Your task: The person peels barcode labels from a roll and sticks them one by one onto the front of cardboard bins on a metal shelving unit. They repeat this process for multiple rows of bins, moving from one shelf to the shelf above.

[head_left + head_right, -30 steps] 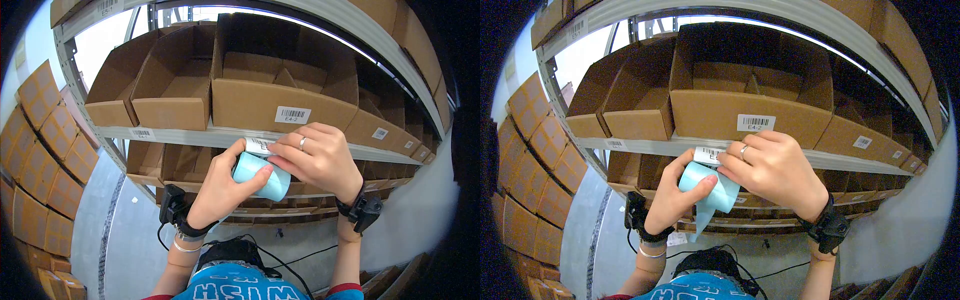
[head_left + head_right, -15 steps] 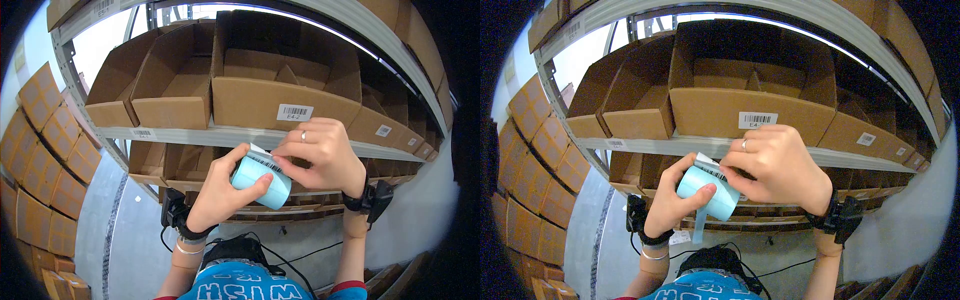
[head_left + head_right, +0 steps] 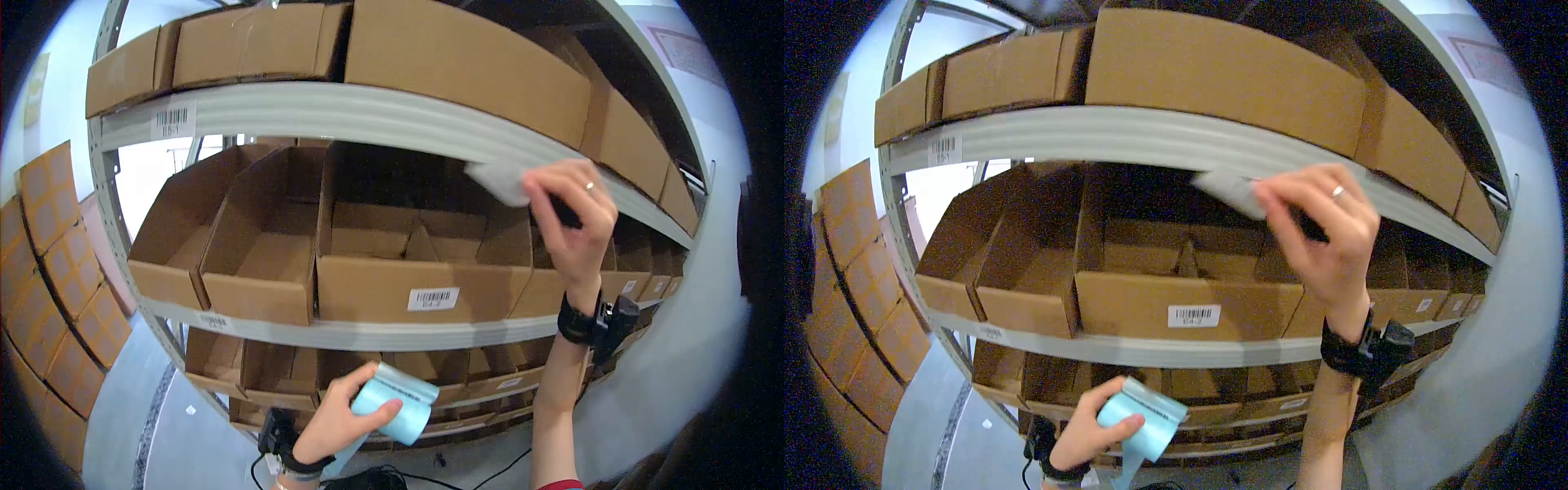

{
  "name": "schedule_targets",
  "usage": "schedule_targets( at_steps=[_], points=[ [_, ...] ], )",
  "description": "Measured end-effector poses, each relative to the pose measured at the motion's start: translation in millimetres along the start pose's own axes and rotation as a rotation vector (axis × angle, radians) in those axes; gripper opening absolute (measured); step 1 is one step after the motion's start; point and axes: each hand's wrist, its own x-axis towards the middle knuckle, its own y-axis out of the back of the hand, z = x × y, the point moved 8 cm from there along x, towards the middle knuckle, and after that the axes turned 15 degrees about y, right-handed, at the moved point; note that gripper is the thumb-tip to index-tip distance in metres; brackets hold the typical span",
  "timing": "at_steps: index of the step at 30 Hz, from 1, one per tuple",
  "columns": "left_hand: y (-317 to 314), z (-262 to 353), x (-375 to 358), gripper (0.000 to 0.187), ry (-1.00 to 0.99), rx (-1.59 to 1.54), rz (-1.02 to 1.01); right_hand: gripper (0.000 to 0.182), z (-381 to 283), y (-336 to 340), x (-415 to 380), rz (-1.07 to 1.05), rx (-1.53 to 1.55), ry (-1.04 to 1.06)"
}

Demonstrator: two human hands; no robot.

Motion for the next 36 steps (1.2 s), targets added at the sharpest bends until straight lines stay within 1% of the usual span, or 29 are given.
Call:
schedule_targets(
  at_steps=[3, 5, 7, 8, 9, 11, 15, 20, 23, 26, 29, 32, 35, 36],
  points=[
    [-6, -10, -1, 0.035, 0.036, -0.013, -0.061, 0.014, 11, 11, 13, 0.224, -0.364, 0.229],
    [-11, -26, 3, 0.035, 0.037, -0.04, -0.154, 0.015, 16, 9, 14, 0.294, -0.527, 0.32],
    [-15, -15, -3, 0.029, -0.107, -0.05, -0.117, 0.016, 22, 3, 15, 0.321, -0.616, 0.364],
    [-17, -20, -2, 0.031, 0.008, -0.136, -0.173, 0.016, 24, -1, 16, 0.321, -0.65, 0.382],
    [-17, -25, 1, 0.03, -0.014, -0.109, -0.173, 0.016, 27, -5, 16, 0.319, -0.684, 0.399],
    [-16, -28, -1, 0.03, 0.017, -0.101, -0.162, 0.019, 35, -12, 19, 0.297, -0.667, 0.398],
    [-14, -25, 1, 0.029, 0.063, -0.139, -0.207, 0.023, 41, -21, 26, 0.264, -0.661, 0.357],
    [-8, -31, 8, 0.027, 0.047, -0.109, -0.181, 0.024, 43, -24, 37, 0.252, -0.642, 0.379],
    [-5, -35, 10, 0.027, 0.05, -0.127, -0.162, 0.024, 48, -27, 35, 0.27, -0.655, 0.434],
    [-4, -32, 12, 0.027, 0.055, -0.119, -0.163, 0.024, 51, -31, 34, 0.232, -0.624, 0.419],
    [-3, -39, 15, 0.027, 0.066, -0.124, -0.154, 0.022, 60, -38, 35, 0.144, -0.538, 0.388],
    [-4, -38, 17, 0.028, 0.065, -0.118, -0.167, 0.02, 62, -41, 38, 0.114, -0.469, 0.335],
    [-5, -32, 16, 0.028, 0.061, -0.113, -0.197, 0.027, 71, -41, 39, 0.072, -0.432, 0.218],
    [-6, -32, 16, 0.028, 0.063, -0.118, -0.202, 0.035, 74, -41, 38, 0.053, -0.436, 0.177]
  ],
)
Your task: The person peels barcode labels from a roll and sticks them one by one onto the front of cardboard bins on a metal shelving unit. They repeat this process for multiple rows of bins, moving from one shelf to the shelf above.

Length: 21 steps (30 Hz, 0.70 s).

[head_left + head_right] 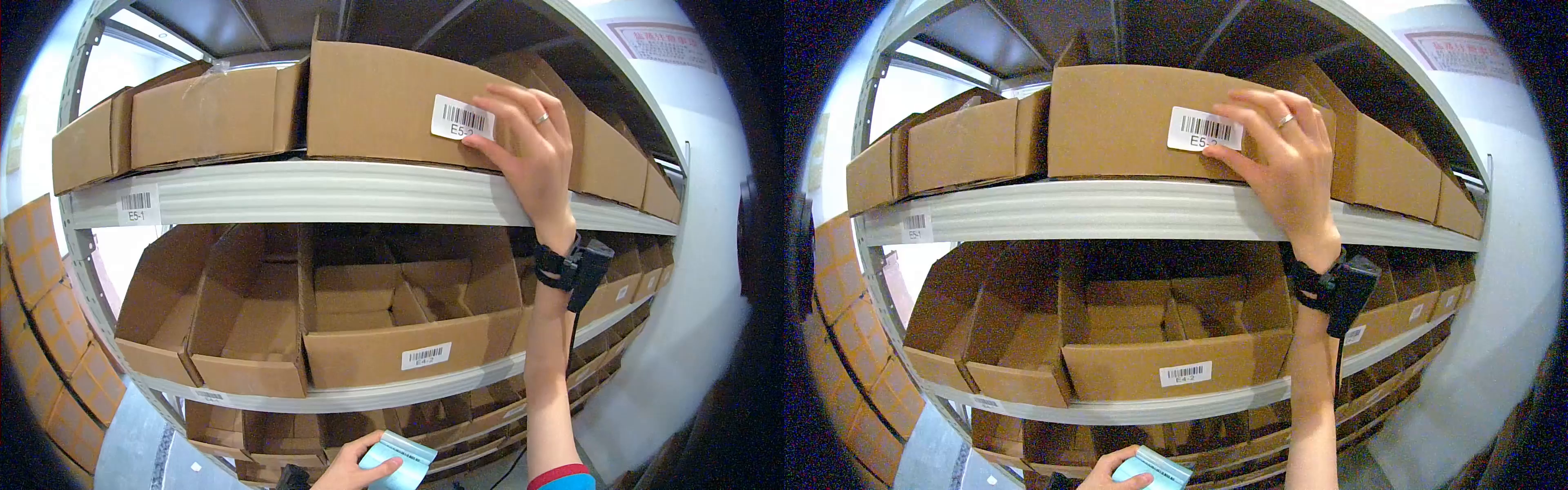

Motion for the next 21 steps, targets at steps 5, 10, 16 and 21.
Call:
schedule_targets(
  at_steps=[5, 10, 16, 21],
  points=[
    [0, -1, -1, 0.029, 0.016, 0.021, -0.023, 0.081, 14, -2, -8, -0.095, 0.042, -0.196],
    [2, -5, -2, 0.03, 0.032, 0.022, -0.034, 0.106, 30, -18, -18, -0.139, 0.123, -0.344],
    [11, -9, -5, 0.031, 0.057, 0.055, -0.025, 0.107, 33, -32, -28, -0.236, -0.059, -0.482],
    [25, -37, -2, 0.033, 0.075, 0.078, -0.01, 0.101, 48, -14, -51, -0.248, 0.006, -0.524]
  ],
)
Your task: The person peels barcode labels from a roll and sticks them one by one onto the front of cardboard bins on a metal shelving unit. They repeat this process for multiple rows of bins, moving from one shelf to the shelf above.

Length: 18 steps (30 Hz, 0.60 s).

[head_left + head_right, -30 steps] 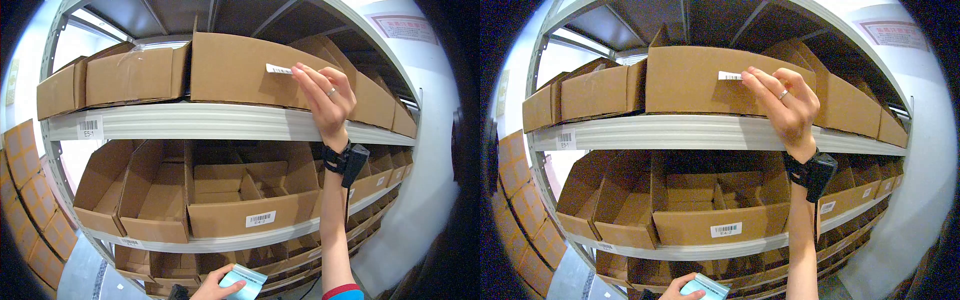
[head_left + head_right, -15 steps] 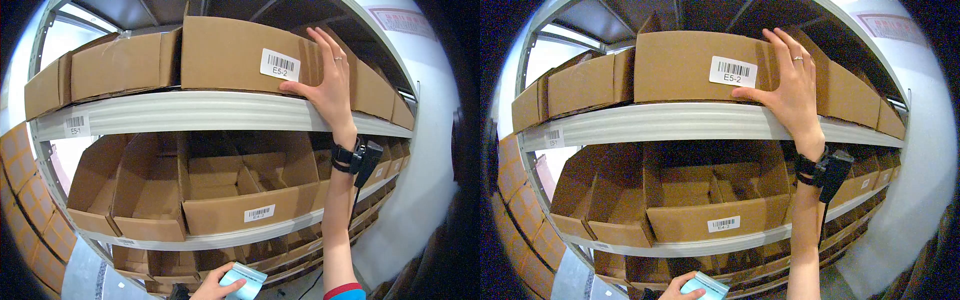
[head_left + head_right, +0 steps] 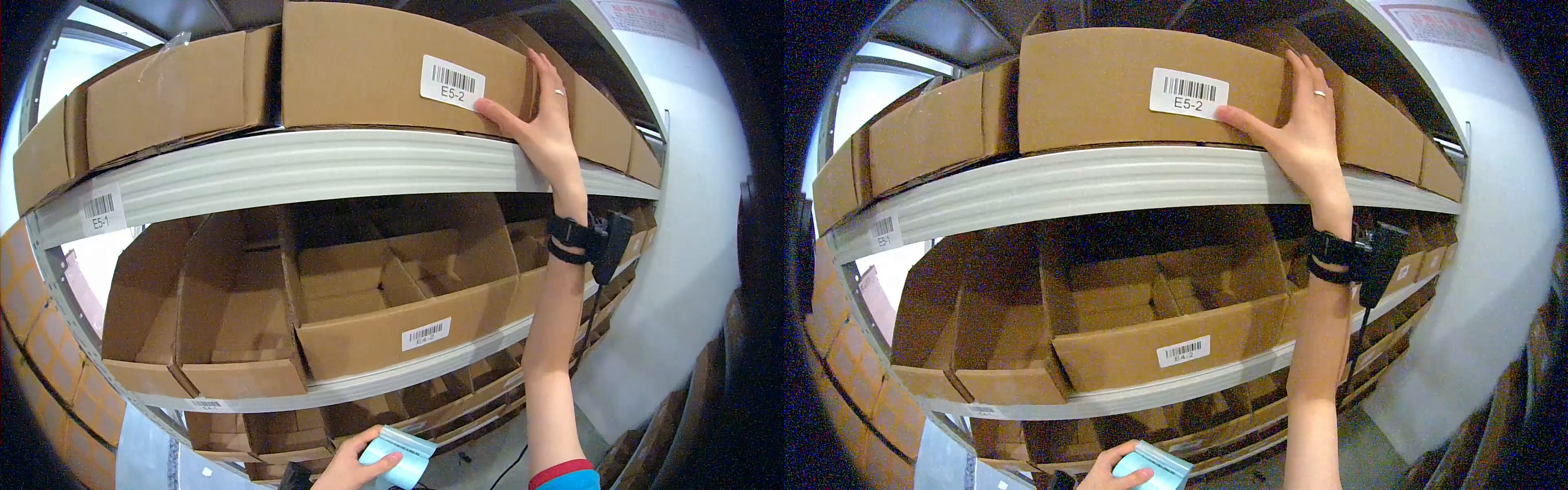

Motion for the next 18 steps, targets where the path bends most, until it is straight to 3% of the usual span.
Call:
schedule_targets(
  at_steps=[2, 3, 6, 8, 10, 12, 14, 17, 18],
  points=[
    [3, -10, 6, 0.034, -0.007, 0.004, 0.028, 0.097, 4, 10, -6, 0.032, 0.141, -0.023],
    [3, -8, 9, 0.035, -0.012, -0.006, 0.035, 0.075, -13, 24, -6, 0.118, 0.154, 0.068],
    [-1, 18, 16, 0.038, 0.035, -0.013, -0.015, 0.049, -53, 56, -20, 0.133, 0.13, 0.282],
    [-1, 42, 16, 0.042, 0.012, 0.031, 0.116, 0.028, -88, 77, -43, 0.075, 0.259, 0.314],
    [-9, 61, 21, 0.047, -0.109, 0.046, 0.226, 0.019, -119, 90, -72, -0.115, 0.484, 0.448],
    [-24, 78, 26, 0.048, -0.214, -0.029, 0.298, 0.016, -129, 100, -102, -0.17, 0.584, 0.379],
    [-48, 93, 30, 0.049, -0.291, -0.027, 0.276, 0.019, -117, 109, -134, -0.364, 0.546, 0.268],
    [-94, 98, 29, 0.049, -0.298, -0.11, 0.288, 0.036, -85, 114, -198, -0.566, 0.725, -0.063],
    [-112, 94, 29, 0.048, -0.297, -0.09, 0.273, 0.03, -78, 113, -224, -0.667, 0.837, -0.157]
  ],
)
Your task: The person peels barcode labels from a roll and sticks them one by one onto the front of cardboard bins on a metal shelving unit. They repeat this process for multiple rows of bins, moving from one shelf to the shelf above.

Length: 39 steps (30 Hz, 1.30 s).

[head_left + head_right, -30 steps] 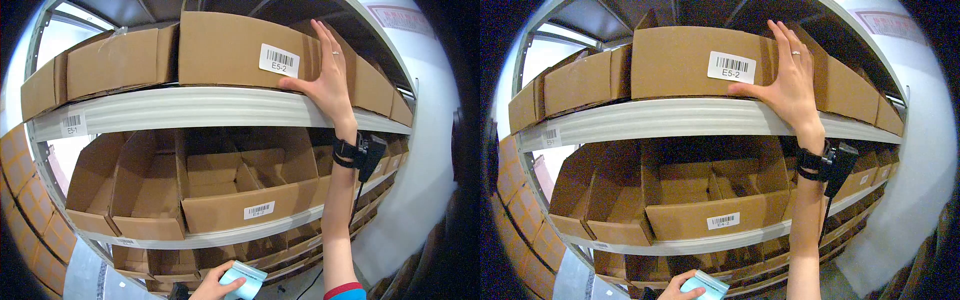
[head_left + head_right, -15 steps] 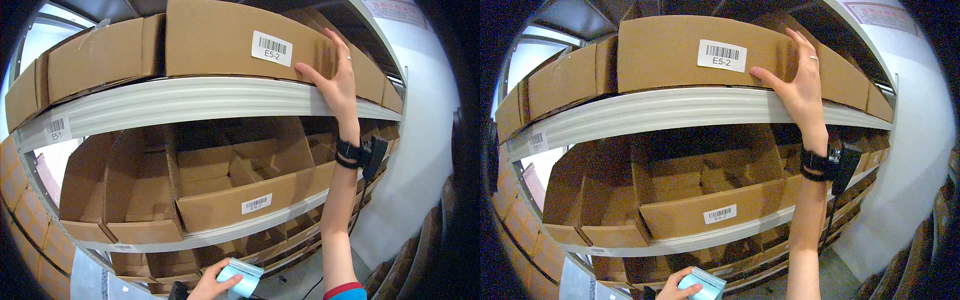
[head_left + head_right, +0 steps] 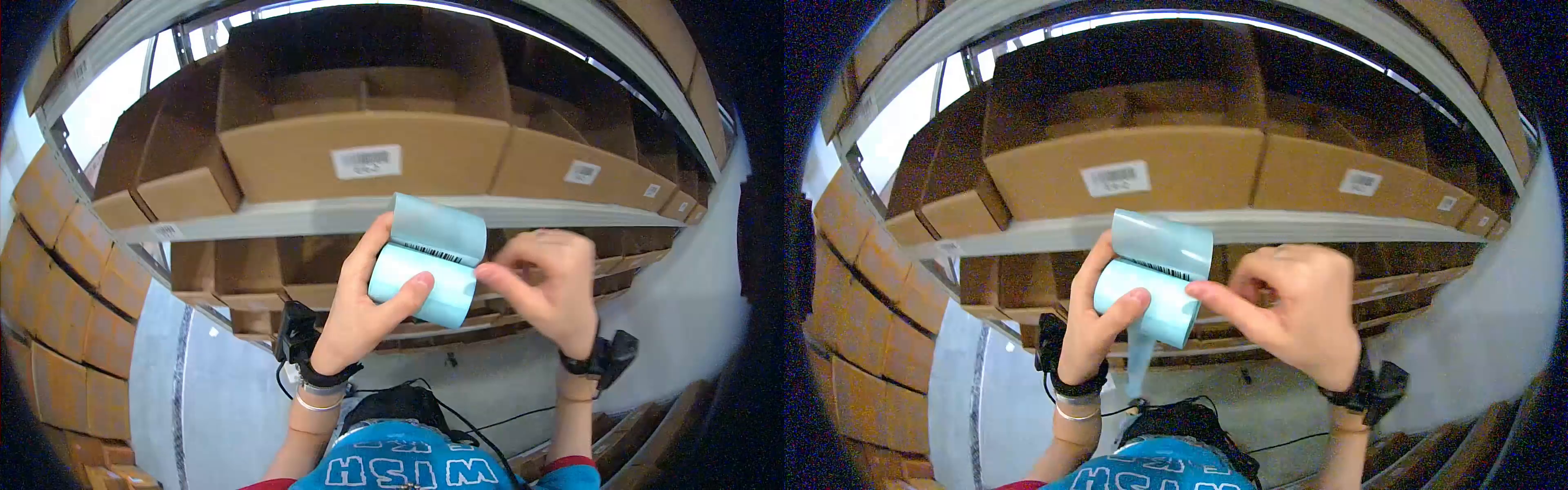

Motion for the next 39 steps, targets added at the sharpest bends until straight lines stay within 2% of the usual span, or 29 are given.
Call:
schedule_targets(
  at_steps=[4, 5, 6, 10, 14, 24, 25, 27, 28, 30, 32, 34, 39],
  points=[
    [-72, -20, -13, 0.046, 0.025, 0.034, -0.047, 0.02, 43, 0, -63, 0.141, 0.491, -0.246],
    [-88, -25, -16, 0.046, 0.036, 0.041, -0.036, 0.018, 58, -1, -82, 0.199, 0.635, -0.393],
    [-101, -31, -19, 0.046, 0.049, 0.05, -0.024, 0.016, 68, 4, -96, 0.249, 0.674, -0.427],
    [-143, -65, -24, 0.05, 0.148, -0.163, -0.026, 0.013, 78, 33, -120, 0.338, 0.678, -0.36],
    [-178, -98, -27, 0.037, 0.359, -0.364, -0.109, 0.013, 84, 59, -127, 0.346, 0.624, -0.266],
    [-200, -99, -13, 0.03, 0.325, -0.262, -0.083, 0.016, 125, 69, -140, 0.388, 0.653, -0.393],
    [-199, -99, -11, 0.029, 0.319, -0.247, -0.082, 0.017, 126, 73, -141, 0.298, 0.472, -0.389],
    [-192, -88, -5, 0.027, 0.224, -0.047, -0.025, 0.02, 132, 86, -143, 0.122, 0.108, -0.368],
    [-190, -82, -3, 0.026, 0.176, 0.052, 0.003, 0.021, 125, 99, -141, 0.13, -0.111, -0.301],
    [-186, -76, 1, 0.022, 0.13, 0.128, 0.076, 0.02, 109, 117, -135, 0.244, -0.233, -0.126],
    [-184, -71, 7, 0.022, 0.105, 0.187, 0.096, 0.016, 89, 110, -124, 0.215, 0.04, 0.037],
    [-182, -63, 11, 0.021, 0.03, 0.223, 0.13, 0.019, 75, 101, -108, 0.095, 0.1, 0.25],
    [-174, -48, 23, 0.02, -0.022, 0.347, 0.155, 0.017, 90, 80, -95, -0.025, 0.093, 0.258]
  ],
)
